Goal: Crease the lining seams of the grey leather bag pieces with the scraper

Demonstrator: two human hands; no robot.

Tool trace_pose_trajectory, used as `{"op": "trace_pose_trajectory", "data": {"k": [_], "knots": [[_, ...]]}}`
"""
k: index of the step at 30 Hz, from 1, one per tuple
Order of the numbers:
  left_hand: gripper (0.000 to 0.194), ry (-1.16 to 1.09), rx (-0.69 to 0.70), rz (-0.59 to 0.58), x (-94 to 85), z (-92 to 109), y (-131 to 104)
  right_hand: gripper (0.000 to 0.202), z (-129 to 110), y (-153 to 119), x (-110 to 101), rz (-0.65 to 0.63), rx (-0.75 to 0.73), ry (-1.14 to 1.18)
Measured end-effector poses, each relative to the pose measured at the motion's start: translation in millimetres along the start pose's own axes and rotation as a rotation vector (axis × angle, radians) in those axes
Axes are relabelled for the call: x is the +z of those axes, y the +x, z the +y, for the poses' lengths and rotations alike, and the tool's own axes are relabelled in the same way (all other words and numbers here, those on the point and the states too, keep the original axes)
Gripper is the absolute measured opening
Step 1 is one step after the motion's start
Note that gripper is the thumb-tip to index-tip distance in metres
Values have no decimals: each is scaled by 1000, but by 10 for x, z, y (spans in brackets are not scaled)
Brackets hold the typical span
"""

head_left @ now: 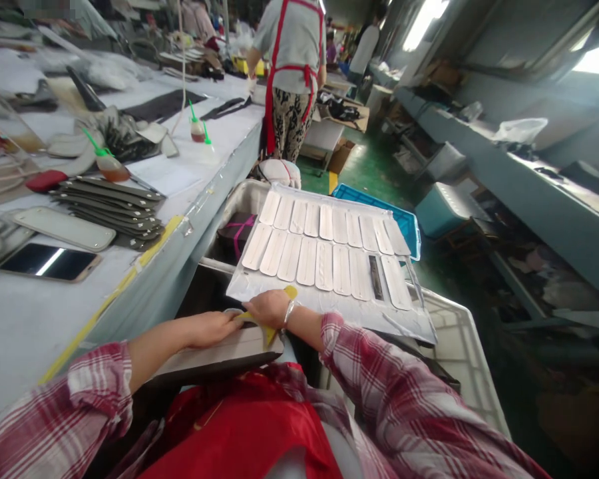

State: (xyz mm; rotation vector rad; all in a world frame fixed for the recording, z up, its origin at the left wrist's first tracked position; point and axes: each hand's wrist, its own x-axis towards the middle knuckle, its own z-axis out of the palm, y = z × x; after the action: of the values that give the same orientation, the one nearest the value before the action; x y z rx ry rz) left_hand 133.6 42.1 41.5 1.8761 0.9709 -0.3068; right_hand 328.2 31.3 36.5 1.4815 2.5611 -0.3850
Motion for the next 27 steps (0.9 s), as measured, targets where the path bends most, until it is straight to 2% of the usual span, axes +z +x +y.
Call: {"op": "trace_pose_trajectory", "data": {"k": [2,5,8,12,15,17,19,23,27], "knots": [[62,-13,-24,113,11,-24,-173,38,172,-134,-53,47,57,-35],[68,-27,-64,227,40,-117,-448,45,377,-363,-90,82,248,-58],[68,-41,-87,317,80,-229,-673,46,376,-504,-47,79,346,-59],[66,-103,-129,539,149,-469,-885,43,161,-440,79,81,287,-66],[63,-307,-170,734,269,-741,-1016,45,12,-285,137,86,223,-60],[63,-504,-182,772,395,-912,-1082,44,-43,-182,140,80,168,-63],[62,-680,-185,755,528,-1025,-1118,43,-56,-92,114,67,98,-69],[58,-780,-186,781,686,-1031,-1097,47,-25,64,-2,54,-11,-88],[54,-961,-82,839,686,-904,-1003,50,-154,247,-127,104,-13,-73]]}}
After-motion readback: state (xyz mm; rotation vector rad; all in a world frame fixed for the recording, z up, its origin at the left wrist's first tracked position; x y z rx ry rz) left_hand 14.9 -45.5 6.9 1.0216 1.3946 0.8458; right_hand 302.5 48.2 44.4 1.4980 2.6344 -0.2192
